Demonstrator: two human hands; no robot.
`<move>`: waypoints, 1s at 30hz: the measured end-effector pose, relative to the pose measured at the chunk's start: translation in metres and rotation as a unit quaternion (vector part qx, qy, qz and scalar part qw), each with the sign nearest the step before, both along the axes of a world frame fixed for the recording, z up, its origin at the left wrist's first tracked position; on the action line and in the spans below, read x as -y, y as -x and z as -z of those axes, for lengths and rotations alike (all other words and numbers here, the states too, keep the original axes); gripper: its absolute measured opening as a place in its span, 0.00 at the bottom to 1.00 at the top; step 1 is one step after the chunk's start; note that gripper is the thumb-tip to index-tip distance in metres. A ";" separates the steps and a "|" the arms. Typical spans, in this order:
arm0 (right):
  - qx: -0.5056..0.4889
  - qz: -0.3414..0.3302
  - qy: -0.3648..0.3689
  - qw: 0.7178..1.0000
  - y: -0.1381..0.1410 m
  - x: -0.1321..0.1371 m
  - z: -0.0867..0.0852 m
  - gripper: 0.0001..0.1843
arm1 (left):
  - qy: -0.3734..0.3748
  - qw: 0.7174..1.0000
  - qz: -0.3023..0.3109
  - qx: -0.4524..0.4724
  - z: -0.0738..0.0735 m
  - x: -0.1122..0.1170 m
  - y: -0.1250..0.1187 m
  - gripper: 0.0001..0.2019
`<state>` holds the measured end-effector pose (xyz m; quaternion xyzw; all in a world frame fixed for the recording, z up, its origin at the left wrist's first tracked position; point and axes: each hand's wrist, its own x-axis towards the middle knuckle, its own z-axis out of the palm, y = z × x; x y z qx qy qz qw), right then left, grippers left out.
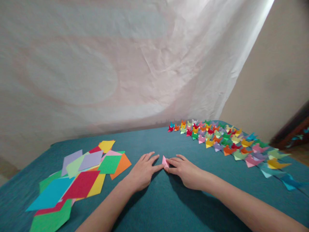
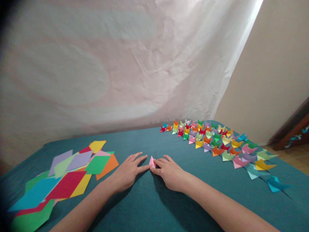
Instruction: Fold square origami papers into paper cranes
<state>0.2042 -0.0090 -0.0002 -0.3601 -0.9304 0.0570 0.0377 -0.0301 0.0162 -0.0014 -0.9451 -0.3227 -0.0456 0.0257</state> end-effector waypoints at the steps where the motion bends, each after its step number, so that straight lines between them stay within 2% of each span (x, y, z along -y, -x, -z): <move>1: 0.001 -0.001 0.002 1.000 0.000 0.000 0.000 0.32 | 0.004 1.000 -0.007 -0.005 0.000 0.000 0.000 0.27; 9: 0.004 0.001 0.009 1.000 0.000 0.000 -0.001 0.32 | 0.013 0.999 -0.031 -0.015 0.005 -0.001 -0.002 0.29; 14: 0.004 0.008 0.013 1.000 0.000 0.000 -0.003 0.32 | 0.017 0.999 -0.041 -0.011 0.006 -0.004 -0.002 0.34; 19: -0.005 0.003 0.011 1.000 -0.001 0.001 -0.003 0.32 | 0.003 1.000 -0.010 -0.011 0.006 -0.002 -0.002 0.30; 30: -0.009 0.010 0.009 1.000 -0.001 0.001 -0.001 0.30 | -0.010 0.999 0.014 -0.031 0.001 0.000 -0.006 0.26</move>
